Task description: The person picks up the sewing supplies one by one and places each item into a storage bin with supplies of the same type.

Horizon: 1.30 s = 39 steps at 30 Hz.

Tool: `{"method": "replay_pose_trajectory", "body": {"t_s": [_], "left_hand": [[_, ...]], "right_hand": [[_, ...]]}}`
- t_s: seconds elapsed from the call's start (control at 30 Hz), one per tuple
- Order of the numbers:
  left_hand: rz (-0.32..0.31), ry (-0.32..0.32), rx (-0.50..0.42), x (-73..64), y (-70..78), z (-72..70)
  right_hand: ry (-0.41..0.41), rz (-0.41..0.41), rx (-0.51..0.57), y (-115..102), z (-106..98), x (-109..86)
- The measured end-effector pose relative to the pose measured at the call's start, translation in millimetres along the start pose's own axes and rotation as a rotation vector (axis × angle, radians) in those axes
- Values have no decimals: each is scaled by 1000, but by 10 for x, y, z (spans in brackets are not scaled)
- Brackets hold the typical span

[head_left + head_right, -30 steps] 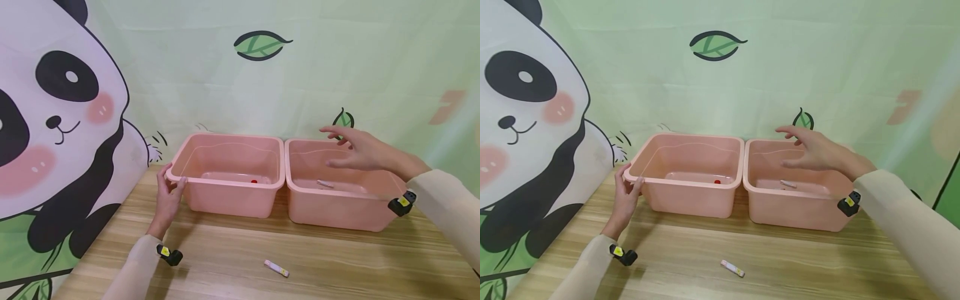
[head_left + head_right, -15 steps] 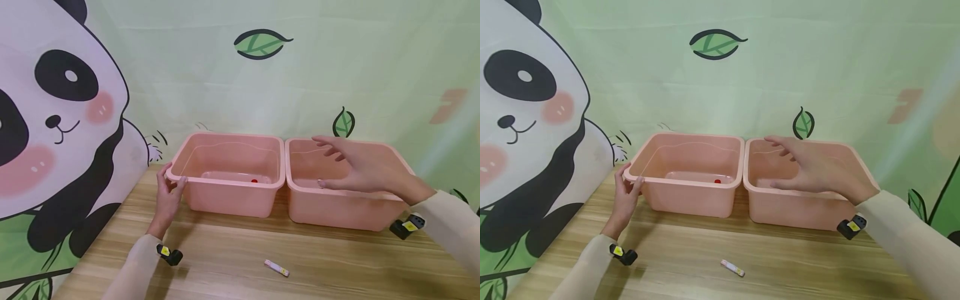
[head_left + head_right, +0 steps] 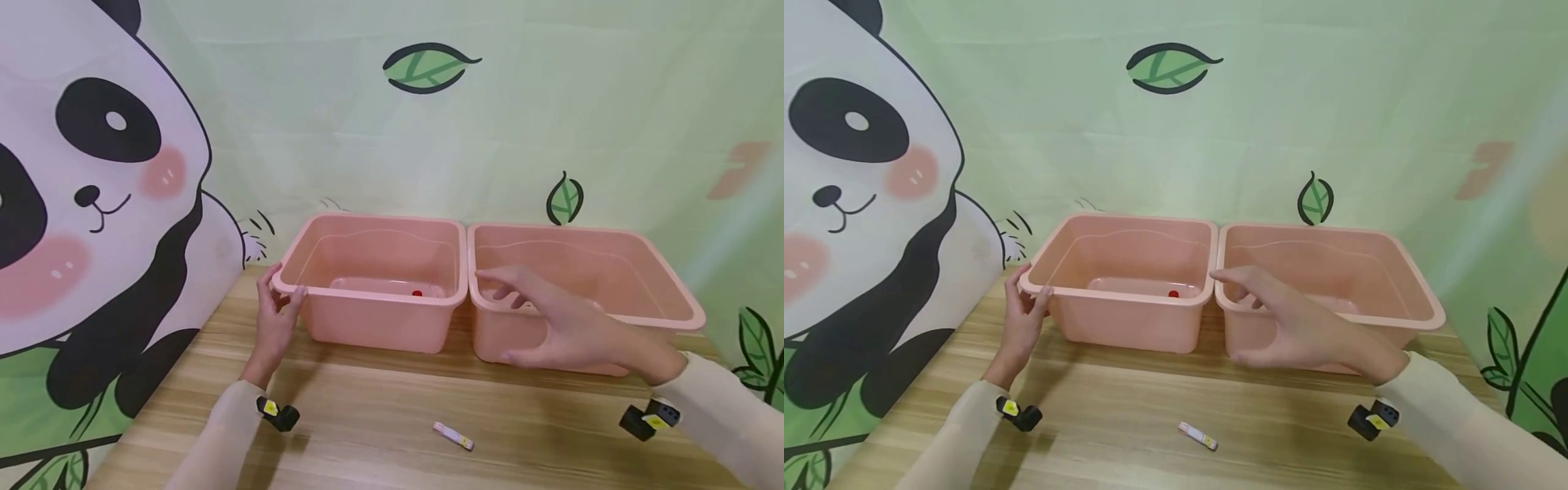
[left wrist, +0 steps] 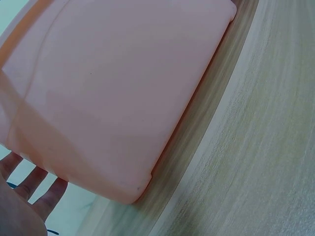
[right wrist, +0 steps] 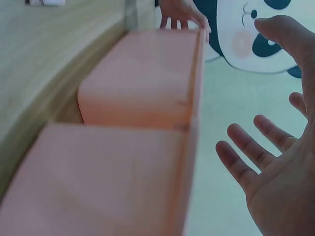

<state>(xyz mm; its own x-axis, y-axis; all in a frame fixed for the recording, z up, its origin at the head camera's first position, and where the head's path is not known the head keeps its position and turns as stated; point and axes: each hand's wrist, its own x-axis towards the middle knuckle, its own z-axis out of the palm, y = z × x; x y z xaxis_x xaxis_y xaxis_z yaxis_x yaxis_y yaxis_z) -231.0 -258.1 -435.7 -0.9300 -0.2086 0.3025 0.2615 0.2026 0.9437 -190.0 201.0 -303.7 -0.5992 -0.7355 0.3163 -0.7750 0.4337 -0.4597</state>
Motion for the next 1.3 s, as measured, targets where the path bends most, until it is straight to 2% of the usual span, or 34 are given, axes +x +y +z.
{"method": "replay_pose_trajectory", "body": {"t_s": [0.1, 0.23, 0.77, 1.0, 1.23, 1.3], "left_hand": [[5, 1, -5, 5, 2, 6], [9, 6, -2, 15, 8, 18], [19, 11, -6, 9, 8, 11], [20, 5, -4, 0, 8, 17], [28, 13, -7, -1, -13, 17], [28, 14, -11, -2, -13, 15]], "right_hand": [[-7, -30, 37, -31, 126, -28], [-19, -54, 31, -56, 278, -58], [-69, -25, 87, 88, 837, -197], [-92, -18, 132, 132, 1032, -227], [-87, -81, 169, 117, 1175, -207], [-92, -75, 165, 119, 1205, -210]]}}
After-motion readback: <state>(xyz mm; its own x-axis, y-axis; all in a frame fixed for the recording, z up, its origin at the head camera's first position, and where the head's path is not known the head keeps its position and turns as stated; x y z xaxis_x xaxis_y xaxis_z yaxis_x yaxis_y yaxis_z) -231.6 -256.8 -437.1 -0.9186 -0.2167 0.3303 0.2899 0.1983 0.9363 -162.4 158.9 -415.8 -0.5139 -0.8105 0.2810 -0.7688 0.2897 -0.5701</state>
